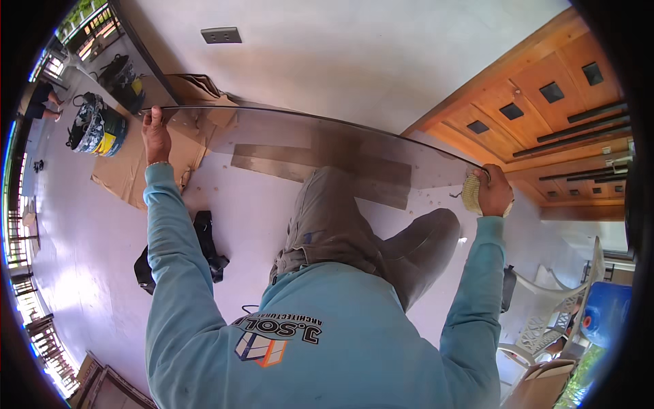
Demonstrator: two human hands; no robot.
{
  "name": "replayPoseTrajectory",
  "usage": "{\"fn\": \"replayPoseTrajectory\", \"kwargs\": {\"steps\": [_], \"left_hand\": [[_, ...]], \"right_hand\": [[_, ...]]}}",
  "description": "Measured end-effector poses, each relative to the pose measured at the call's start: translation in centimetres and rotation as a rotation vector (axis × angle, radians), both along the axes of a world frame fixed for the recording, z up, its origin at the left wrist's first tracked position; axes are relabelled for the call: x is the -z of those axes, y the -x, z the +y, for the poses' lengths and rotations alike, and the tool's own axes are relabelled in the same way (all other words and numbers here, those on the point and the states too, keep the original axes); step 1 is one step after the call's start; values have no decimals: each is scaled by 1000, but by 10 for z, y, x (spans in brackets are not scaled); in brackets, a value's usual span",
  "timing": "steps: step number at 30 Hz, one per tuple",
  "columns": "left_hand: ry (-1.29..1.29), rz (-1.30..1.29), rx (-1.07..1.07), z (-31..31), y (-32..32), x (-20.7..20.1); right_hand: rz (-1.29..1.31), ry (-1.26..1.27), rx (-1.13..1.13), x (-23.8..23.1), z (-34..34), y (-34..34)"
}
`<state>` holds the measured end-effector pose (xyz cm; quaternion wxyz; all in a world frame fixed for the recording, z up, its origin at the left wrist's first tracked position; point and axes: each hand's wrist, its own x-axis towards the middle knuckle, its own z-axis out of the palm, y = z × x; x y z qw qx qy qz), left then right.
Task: Cleaning and inspecting a large glass or acrylic panel at a fabrication site.
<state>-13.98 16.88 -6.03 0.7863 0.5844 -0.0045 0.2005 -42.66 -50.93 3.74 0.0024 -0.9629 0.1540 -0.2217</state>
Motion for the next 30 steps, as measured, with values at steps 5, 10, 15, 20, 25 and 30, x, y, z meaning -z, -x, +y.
{"fn": "replayPoseTrajectory", "kwargs": {"steps": [5,10,15,20,25,30], "left_hand": [[25,12,103,4,-3,7],[65,70,112,18,-7,10],[67,187,59,28,-5,5],[143,668,-214,-52,23,-28],[-354,601,151,39,70,0],[252,1174,349,-270,144,-69]], "right_hand": [[16,-33,32,2,0,13],[-33,-72,-35,-6,-1,3],[14,-95,-104,-7,-4,-5],[199,-112,-87,-22,-16,-3],[267,-192,-195,-26,-1,-44],[344,-103,-171,-16,-31,-30]]}}
